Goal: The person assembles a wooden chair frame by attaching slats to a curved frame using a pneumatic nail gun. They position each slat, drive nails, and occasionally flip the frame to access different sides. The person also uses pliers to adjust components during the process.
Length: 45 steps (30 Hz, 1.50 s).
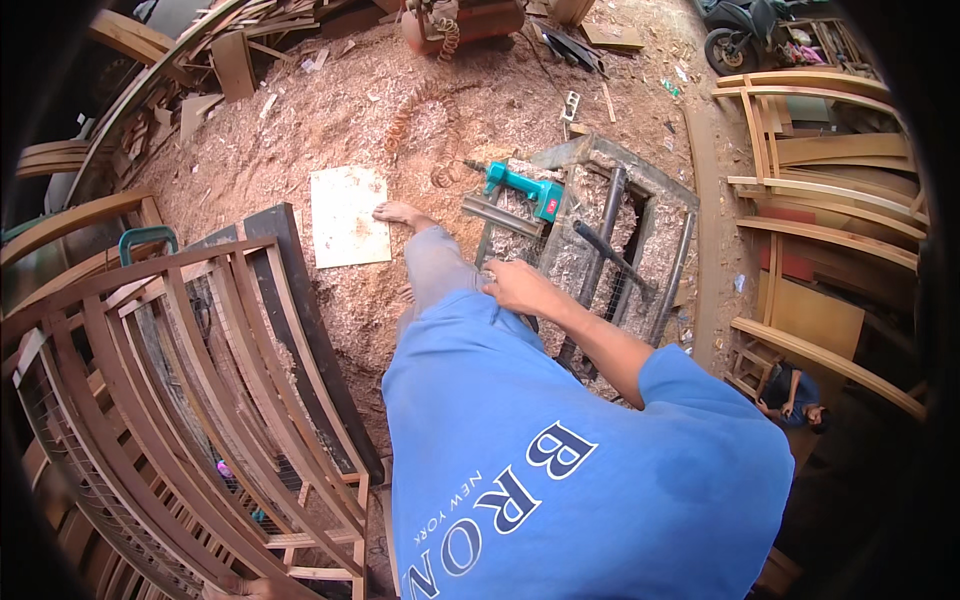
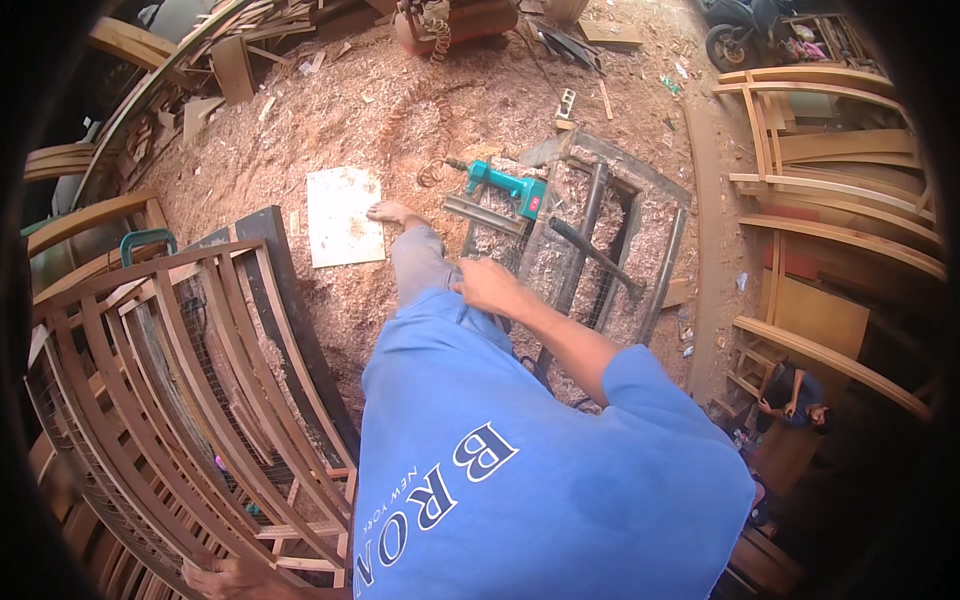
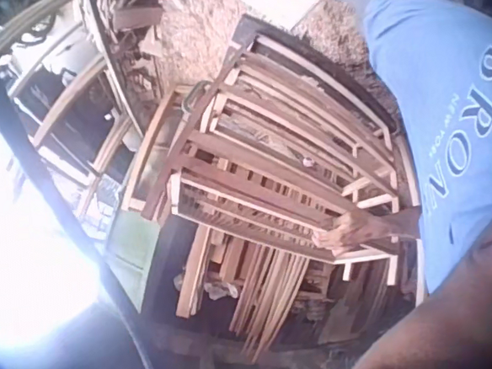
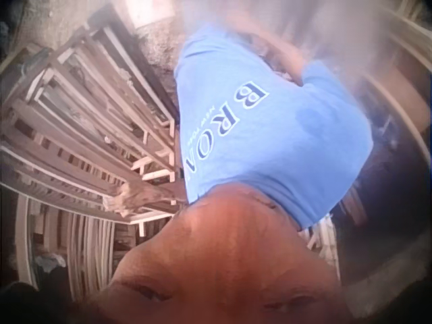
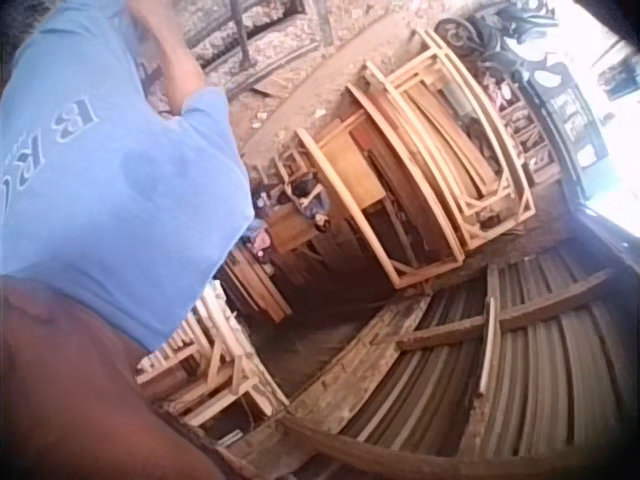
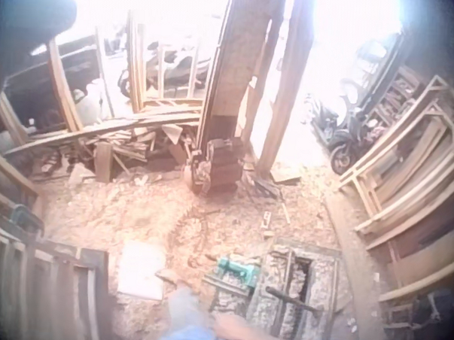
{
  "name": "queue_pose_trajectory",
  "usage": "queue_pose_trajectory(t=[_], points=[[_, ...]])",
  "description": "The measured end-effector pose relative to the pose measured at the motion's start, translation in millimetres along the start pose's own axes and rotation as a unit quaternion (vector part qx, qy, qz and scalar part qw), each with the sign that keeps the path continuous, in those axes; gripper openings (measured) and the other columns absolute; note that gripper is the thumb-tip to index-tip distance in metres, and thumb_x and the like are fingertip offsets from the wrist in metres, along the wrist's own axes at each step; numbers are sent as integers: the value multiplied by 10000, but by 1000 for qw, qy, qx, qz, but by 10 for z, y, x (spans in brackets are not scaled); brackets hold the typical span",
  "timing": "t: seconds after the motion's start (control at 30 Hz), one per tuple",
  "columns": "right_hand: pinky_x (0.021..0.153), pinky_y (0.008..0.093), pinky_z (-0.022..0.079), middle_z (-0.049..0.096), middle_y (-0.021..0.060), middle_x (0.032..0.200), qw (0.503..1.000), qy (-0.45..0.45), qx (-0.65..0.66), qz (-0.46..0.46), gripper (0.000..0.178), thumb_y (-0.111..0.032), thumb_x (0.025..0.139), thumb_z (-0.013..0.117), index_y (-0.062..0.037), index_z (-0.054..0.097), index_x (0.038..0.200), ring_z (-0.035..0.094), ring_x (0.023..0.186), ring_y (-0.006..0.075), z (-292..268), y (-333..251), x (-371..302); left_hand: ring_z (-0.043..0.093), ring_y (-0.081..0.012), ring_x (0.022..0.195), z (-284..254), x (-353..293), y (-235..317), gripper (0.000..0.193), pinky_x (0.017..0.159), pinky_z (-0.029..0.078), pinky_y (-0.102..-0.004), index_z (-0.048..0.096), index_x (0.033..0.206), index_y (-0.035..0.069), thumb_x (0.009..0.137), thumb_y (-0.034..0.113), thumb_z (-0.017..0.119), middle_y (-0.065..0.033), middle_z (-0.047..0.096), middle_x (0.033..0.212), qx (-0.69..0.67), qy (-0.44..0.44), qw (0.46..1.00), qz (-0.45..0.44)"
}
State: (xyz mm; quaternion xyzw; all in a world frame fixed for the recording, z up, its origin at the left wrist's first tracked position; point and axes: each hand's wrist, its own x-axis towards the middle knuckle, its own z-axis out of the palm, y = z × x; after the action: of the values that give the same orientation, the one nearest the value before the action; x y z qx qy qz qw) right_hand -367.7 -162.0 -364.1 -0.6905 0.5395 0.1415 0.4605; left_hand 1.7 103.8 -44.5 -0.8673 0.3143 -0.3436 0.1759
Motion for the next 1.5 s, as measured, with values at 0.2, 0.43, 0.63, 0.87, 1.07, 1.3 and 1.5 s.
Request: queue_pose_trajectory(t=[0.2,0.43,0.63,0.87,1.07,1.3,1.5], points=[[837,415,625,657,244,1092,781,103,598,146,324,-176,1044,552,44,519,1280,708,942,324,308,972,1349,628,-350,1171,-17,102,78,370,931,487,-486,651,1227,69,985,323,532,-132,654,1278,-1,14,1000,-11],[898,544,548,553,215,1276,329,299,817,367,667,-530,952,639,-39,471,1371,613,1085,394,-100,1304,2994,631,-350,1155,-15,135,356,354,925,473,-504,657,1214,75,960,292,540,-131,660,1268,-3,19,997,-75],[836,520,544,612,173,1138,354,344,702,514,532,-475,904,602,-48,579,1221,629,986,353,-157,1183,3084,634,-350,1141,-64,25,327,343,920,461,-520,663,1202,81,938,265,547,-131,665,1260,4,0,996,-86],[805,531,543,642,183,998,431,412,624,505,451,-308,799,643,0,597,1126,646,896,355,52,1070,3031,638,-350,1125,-188,-65,180,333,914,447,-539,669,1188,87,912,235,555,-131,671,1250,0,-35,994,-101],[629,459,537,600,124,706,722,384,505,276,290,-131,719,615,12,574,967,625,647,307,-165,623,2519,576,-360,1159,-131,8,86,426,958,398,-509,624,1206,17,882,293,620,-173,614,1284,-27,-59,993,-95],[731,386,531,658,146,879,851,392,-62,-344,627,-393,921,713,30,503,1335,665,785,265,-2123,-855,1513,562,-313,1002,29,-151,-52,380,875,392,-468,636,1119,-6,774,146,686,-132,600,1237,-103,-23,989,-106],[586,328,513,650,111,846,899,-91,-51,-425,259,-181,897,674,0,613,1072,639,657,187,-3559,-2578,-77,560,-274,841,25,-118,-71,359,814,415,-451,684,1068,-6,731,118,685,-132,633,1172,-95,5,992,-89]])
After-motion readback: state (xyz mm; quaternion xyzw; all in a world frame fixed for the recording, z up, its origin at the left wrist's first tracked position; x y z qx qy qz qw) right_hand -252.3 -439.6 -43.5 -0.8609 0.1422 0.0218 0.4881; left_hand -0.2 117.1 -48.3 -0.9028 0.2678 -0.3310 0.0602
